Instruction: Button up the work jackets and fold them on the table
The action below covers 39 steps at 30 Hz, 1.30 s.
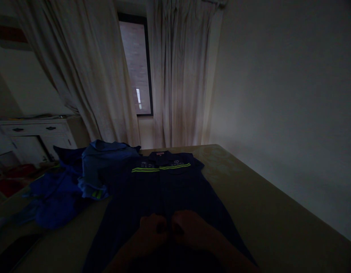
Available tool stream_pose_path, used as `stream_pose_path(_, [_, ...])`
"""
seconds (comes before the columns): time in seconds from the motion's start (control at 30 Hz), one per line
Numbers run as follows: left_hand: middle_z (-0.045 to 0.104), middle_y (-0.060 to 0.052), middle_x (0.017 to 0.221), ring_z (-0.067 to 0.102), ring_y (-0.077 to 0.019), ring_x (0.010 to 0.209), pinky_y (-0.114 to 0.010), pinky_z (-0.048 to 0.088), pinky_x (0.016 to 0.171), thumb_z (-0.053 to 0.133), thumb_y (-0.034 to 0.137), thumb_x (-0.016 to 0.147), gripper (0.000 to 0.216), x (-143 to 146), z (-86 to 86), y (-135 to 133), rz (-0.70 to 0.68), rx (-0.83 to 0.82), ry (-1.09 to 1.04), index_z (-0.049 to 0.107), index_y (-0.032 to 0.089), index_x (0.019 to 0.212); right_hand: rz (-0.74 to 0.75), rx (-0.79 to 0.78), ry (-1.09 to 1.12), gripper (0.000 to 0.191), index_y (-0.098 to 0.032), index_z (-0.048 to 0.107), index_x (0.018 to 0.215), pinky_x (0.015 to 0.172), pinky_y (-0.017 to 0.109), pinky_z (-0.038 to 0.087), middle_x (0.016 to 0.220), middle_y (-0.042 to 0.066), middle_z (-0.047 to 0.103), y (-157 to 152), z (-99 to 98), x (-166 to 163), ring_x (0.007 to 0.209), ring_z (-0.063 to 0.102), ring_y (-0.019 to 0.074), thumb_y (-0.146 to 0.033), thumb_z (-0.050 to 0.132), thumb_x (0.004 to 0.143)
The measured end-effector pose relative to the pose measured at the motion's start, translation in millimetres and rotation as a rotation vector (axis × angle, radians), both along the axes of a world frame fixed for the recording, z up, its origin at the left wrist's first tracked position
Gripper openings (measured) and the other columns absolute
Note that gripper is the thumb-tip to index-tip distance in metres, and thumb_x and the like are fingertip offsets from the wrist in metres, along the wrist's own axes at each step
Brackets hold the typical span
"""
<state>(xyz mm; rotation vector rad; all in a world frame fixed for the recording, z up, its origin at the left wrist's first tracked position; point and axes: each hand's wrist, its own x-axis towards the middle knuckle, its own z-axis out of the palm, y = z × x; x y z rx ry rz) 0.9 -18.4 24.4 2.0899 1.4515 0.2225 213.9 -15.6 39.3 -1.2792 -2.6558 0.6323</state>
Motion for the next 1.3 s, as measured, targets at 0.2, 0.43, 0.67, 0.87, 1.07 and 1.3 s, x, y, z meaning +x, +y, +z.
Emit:
stream_pose_path(0.2, [0.070, -0.001, 0.099, 0.062, -0.0221, 0.098, -0.040, 0.036, 0.092, 0.058, 0.031, 0.083, 0.014, 7.4, -0.8, -4.6, 0.022, 0.071, 0.044, 0.066, 0.023, 0.091, 0.003, -0.016, 0.004, 0.014, -0.020, 0.069, 0.094, 0.064, 0.026, 0.034, 0.096, 0.004, 0.071, 0.7, 1.3, -0.8, 0.080, 0.064, 0.0182, -0.026, 0.070, 0.081])
stream_pose_path(0.43, [0.070, -0.002, 0.098, 0.062, -0.0252, 0.098, -0.042, 0.035, 0.088, 0.060, 0.034, 0.079, 0.015, 8.5, -9.3, -3.0, 0.080, 0.090, 0.087, 0.066, 0.023, 0.088, 0.013, -0.015, 0.009, 0.016, -0.019, 0.068, 0.095, 0.065, 0.025, 0.036, 0.097, 0.005, 0.070, 1.2, -0.7, -0.6, 0.082, 0.064, 0.0191, -0.027, 0.070, 0.081])
stream_pose_path(0.67, [0.070, -0.003, 0.103, 0.062, -0.0296, 0.105, -0.047, 0.035, 0.090, 0.059, 0.032, 0.078, 0.017, 11.6, -3.5, -6.6, 0.060, 0.119, 0.150, 0.068, 0.025, 0.090, 0.008, 0.001, 0.037, 0.015, -0.018, 0.067, 0.094, 0.066, 0.025, 0.038, 0.096, 0.005, 0.069, -0.9, -0.2, -3.3, 0.081, 0.063, 0.0188, -0.027, 0.068, 0.081])
stream_pose_path(0.87, [0.069, -0.003, 0.106, 0.060, -0.0267, 0.105, -0.044, 0.034, 0.091, 0.058, 0.035, 0.085, 0.018, 5.5, -6.7, -7.9, -0.001, 0.155, 0.106, 0.066, 0.024, 0.097, -0.010, -0.012, 0.122, 0.016, -0.017, 0.068, 0.092, 0.068, 0.025, 0.039, 0.095, 0.006, 0.070, 0.1, -1.0, -2.0, 0.083, 0.064, 0.0187, -0.031, 0.066, 0.085])
stream_pose_path(1.07, [0.071, -0.001, 0.099, 0.063, -0.0236, 0.097, -0.039, 0.034, 0.087, 0.062, 0.042, 0.088, 0.021, 0.0, -5.8, -1.5, 0.002, 0.098, 0.039, 0.068, 0.023, 0.092, -0.063, -0.053, 0.146, 0.017, -0.018, 0.070, 0.096, 0.069, 0.025, 0.038, 0.098, 0.005, 0.072, 0.6, -2.7, -2.7, 0.085, 0.065, 0.0189, -0.029, 0.066, 0.084])
stream_pose_path(1.3, [0.074, 0.000, 0.093, 0.067, -0.0222, 0.092, -0.036, 0.036, 0.084, 0.067, 0.036, 0.082, 0.015, 1.9, 9.5, -1.8, 0.019, 0.058, 0.090, 0.070, 0.022, 0.088, -0.105, -0.035, 0.236, 0.014, -0.017, 0.071, 0.093, 0.070, 0.024, 0.040, 0.094, 0.004, 0.071, 2.5, -9.9, -10.1, 0.082, 0.063, 0.0168, -0.023, 0.065, 0.082])
